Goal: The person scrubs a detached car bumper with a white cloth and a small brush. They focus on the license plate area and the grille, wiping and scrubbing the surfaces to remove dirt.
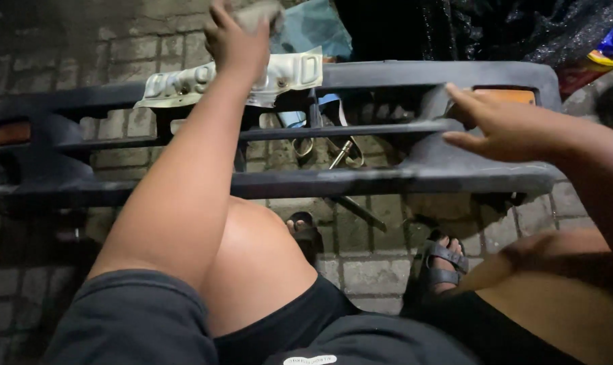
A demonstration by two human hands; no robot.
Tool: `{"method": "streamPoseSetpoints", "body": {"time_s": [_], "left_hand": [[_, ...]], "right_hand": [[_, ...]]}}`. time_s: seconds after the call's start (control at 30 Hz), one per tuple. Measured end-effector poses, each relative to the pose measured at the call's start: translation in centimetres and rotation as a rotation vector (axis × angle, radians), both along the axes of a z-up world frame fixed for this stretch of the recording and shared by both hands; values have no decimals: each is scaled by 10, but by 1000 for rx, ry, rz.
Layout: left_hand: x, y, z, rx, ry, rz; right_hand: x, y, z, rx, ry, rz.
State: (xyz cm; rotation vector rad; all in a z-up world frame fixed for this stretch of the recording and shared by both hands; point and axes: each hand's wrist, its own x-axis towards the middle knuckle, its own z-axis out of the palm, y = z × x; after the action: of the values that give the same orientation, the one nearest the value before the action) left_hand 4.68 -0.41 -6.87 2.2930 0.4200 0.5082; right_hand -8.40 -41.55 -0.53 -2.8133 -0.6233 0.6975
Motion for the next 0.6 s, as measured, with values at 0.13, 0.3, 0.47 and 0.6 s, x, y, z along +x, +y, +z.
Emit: {"method": "streamPoseSetpoints", "body": {"time_s": [0.13,0.3,0.47,0.6], "left_hand": [[-12,-25,-19,267,437,-198],[-24,-54,-20,514,437,-422],[-21,-34,0,432,496,-606],[-40,-19,53,313,732,-643]], "right_hand": [[29,-28,-44,-244,139,-271],[51,-45,-97,-259,11,-259],[44,-22,-99,-301,-77,-221],[42,-6,-83,-362,-63,-280]]}}
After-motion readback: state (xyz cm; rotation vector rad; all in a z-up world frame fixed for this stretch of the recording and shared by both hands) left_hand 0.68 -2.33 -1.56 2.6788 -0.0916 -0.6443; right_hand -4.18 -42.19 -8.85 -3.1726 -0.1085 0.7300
